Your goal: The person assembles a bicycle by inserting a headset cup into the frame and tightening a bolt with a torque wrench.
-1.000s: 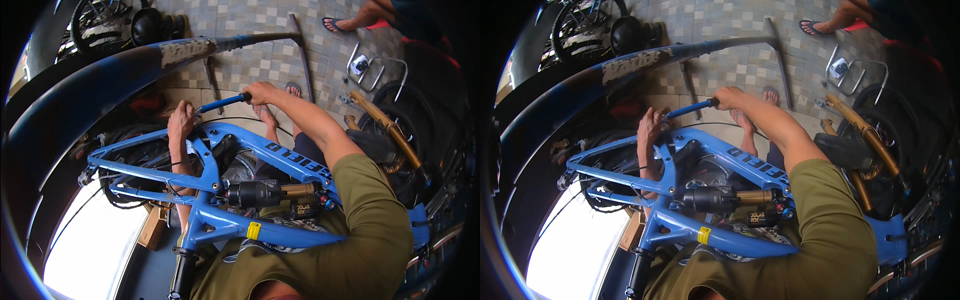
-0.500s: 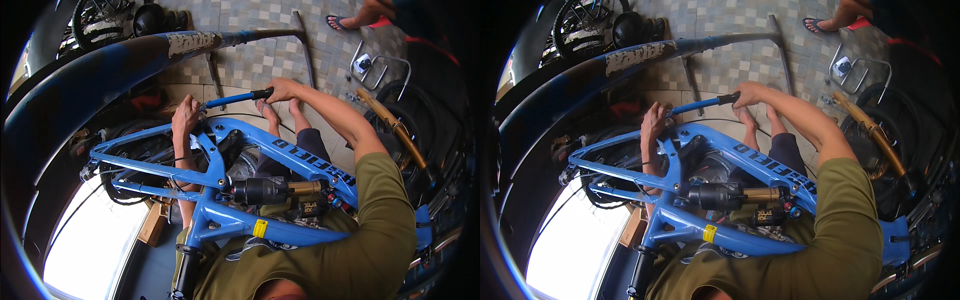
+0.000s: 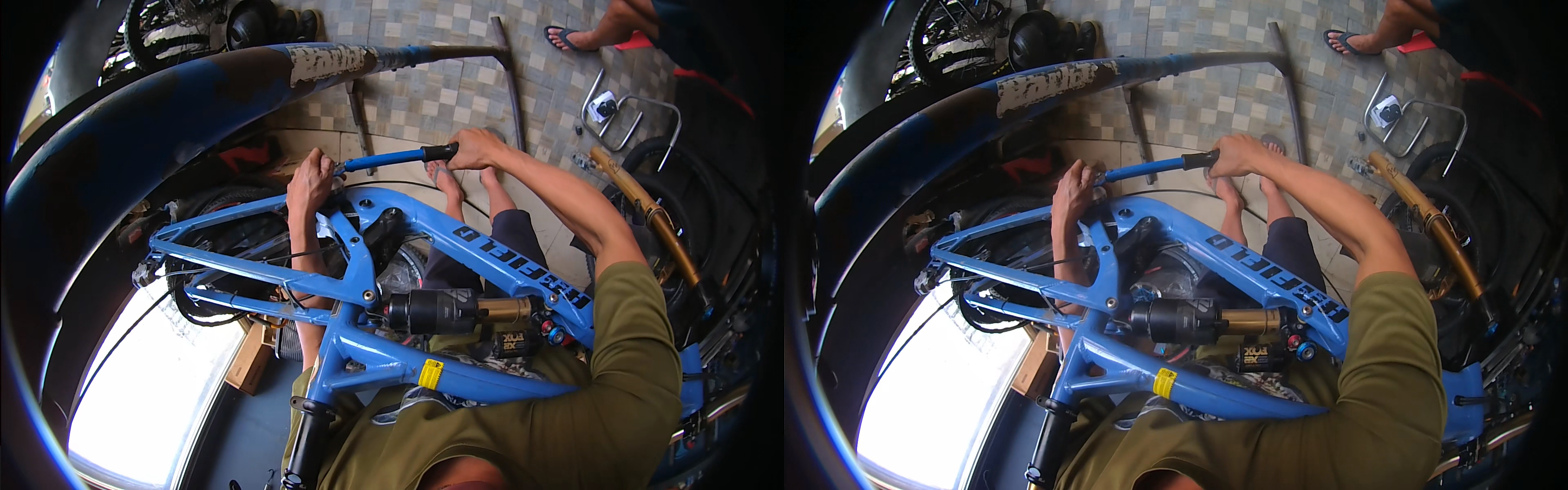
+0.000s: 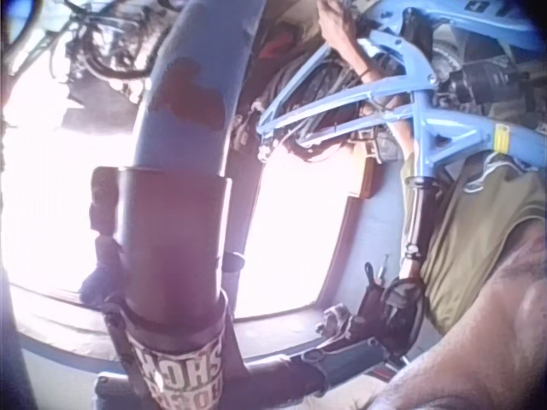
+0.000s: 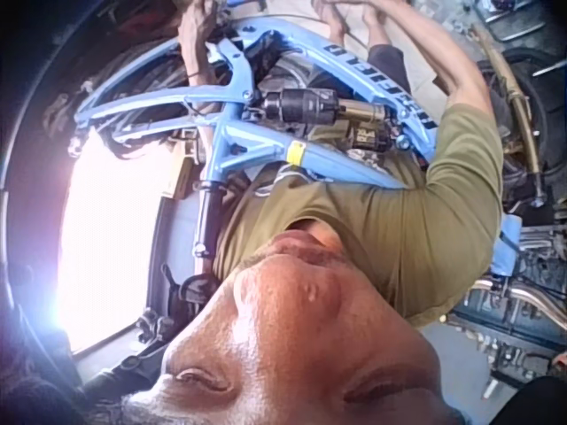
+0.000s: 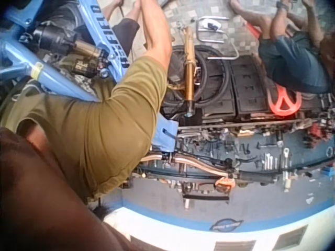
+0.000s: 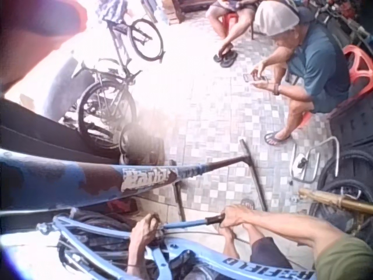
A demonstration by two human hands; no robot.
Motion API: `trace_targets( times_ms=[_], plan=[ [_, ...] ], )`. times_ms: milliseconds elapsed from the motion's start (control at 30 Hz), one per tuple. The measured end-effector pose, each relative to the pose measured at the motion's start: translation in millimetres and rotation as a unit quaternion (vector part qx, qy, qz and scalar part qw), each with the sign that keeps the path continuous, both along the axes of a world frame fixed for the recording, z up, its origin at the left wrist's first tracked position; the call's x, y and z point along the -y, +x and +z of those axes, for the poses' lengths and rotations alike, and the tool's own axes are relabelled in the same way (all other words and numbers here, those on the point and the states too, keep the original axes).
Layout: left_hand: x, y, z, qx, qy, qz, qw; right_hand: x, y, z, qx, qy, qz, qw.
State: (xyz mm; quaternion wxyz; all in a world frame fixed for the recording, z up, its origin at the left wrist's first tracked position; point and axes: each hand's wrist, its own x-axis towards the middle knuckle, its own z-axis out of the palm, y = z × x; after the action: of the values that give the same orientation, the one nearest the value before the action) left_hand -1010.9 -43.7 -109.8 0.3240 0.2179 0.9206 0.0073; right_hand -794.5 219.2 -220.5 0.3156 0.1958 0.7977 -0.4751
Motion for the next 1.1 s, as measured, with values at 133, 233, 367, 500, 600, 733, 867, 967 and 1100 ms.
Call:
trace_targets(
  times_ms=[133, 233, 367, 500, 600, 733, 867, 967, 1100],
  plan=[
    [-1, 2, 1, -0.011, 0.009, 0.000, 1.000, -4, -6, -1, 0.008, -0.008, 0.025, 1.000],
    [2, 2, -1, -0.014, 0.015, -0.006, 1.000, 0, 2, -7, -0.007, 0.008, 0.020, 1.000],
    [2, 0, -1, 0.004, 0.000, 0.003, 1.000, 1, 5, -1, 0.004, 0.020, 0.023, 1.000],
    [6, 0, 7, 0.030, -0.004, 0.034, 0.999, 1, -6, -7, -0.006, -0.002, 0.030, 1.000],
    [-2, -5, 5, 0.098, 0.059, 0.013, 0.993, -5, -15, -17, 0.027, 0.006, 0.049, 0.998],
    [-5, -7, 10, 0.090, 0.144, 0.057, 0.984, 5, -33, -50, -0.089, 0.037, 0.011, 0.995],
    [-8, -17, -8, 0.112, 0.368, 0.233, 0.893, -9, -43, -27, -0.110, 0.016, -0.012, 0.994],
    [-1, -13, 13, 0.088, 0.504, 0.298, 0.806, -32, -30, -10, -0.147, -0.033, -0.018, 0.988],
    [40, 25, 38, -0.234, 0.400, 0.157, 0.872, -89, -5, 32, -0.144, 0.000, 0.027, 0.989]
  ],
)
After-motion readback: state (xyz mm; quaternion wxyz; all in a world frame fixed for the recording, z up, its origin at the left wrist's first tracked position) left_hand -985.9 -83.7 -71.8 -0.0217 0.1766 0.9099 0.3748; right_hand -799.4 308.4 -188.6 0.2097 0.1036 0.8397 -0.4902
